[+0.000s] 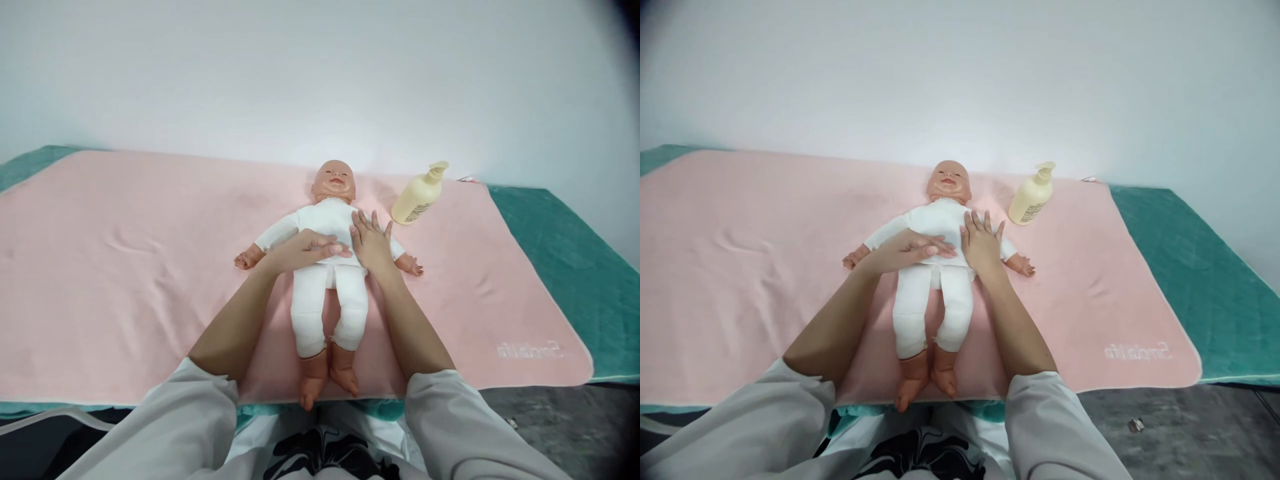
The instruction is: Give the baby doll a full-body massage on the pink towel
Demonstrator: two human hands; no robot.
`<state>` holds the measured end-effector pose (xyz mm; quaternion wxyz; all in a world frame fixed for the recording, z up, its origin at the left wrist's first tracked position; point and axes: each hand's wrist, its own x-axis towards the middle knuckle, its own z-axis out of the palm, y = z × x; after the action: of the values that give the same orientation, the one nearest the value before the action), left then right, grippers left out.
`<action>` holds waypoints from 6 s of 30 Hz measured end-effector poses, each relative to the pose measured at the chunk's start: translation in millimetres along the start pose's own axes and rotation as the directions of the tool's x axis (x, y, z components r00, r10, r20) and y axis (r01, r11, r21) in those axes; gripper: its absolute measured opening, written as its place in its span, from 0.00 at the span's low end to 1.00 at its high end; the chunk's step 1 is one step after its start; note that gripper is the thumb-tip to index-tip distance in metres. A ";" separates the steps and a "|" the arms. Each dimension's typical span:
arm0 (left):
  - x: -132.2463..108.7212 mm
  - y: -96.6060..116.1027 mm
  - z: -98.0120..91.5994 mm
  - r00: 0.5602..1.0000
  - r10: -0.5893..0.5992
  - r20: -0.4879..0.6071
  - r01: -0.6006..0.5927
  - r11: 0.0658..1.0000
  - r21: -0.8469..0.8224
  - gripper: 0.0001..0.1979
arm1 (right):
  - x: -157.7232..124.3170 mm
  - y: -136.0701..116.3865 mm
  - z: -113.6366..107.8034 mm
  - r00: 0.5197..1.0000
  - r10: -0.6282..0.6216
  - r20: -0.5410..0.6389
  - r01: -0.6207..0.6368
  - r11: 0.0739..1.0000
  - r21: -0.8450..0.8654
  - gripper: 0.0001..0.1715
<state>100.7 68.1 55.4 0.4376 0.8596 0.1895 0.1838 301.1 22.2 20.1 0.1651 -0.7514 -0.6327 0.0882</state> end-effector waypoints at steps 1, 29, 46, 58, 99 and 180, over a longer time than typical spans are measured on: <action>0.2 1.1 0.6 0.996 0.041 0.077 -0.038 0.999 -0.035 0.23 | -0.1 -0.1 -0.2 1.000 -0.002 0.001 0.002 1.000 0.001 0.33; 13.4 -36.0 13.7 0.920 -0.132 -0.370 0.344 0.726 0.596 0.28 | 4.3 5.8 5.1 0.977 -0.070 -0.199 0.113 0.970 0.215 0.33; 10.6 -35.9 11.9 0.810 -0.234 -0.538 0.558 0.587 0.586 0.29 | -6.3 -0.5 -10.1 0.736 -0.672 0.083 0.504 0.627 0.594 0.24; 11.7 -33.9 14.1 0.809 -0.254 -0.529 0.567 0.575 0.590 0.29 | 4.9 5.8 4.9 0.917 -0.391 0.081 0.351 0.886 0.303 0.30; 5.6 -11.4 16.1 0.988 0.002 -0.154 -0.010 0.999 -0.049 0.20 | 2.9 1.8 2.7 0.999 -0.020 -0.048 0.023 0.998 0.063 0.31; 11.2 -37.0 10.0 0.821 -0.210 -0.531 0.487 0.743 0.459 0.26 | 1.1 1.9 -0.7 0.998 -0.068 0.017 0.068 0.997 0.036 0.36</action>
<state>109.1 86.9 21.2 0.1281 0.8317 0.4929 0.2214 303.2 22.9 20.2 0.1754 -0.7256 -0.6578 0.1002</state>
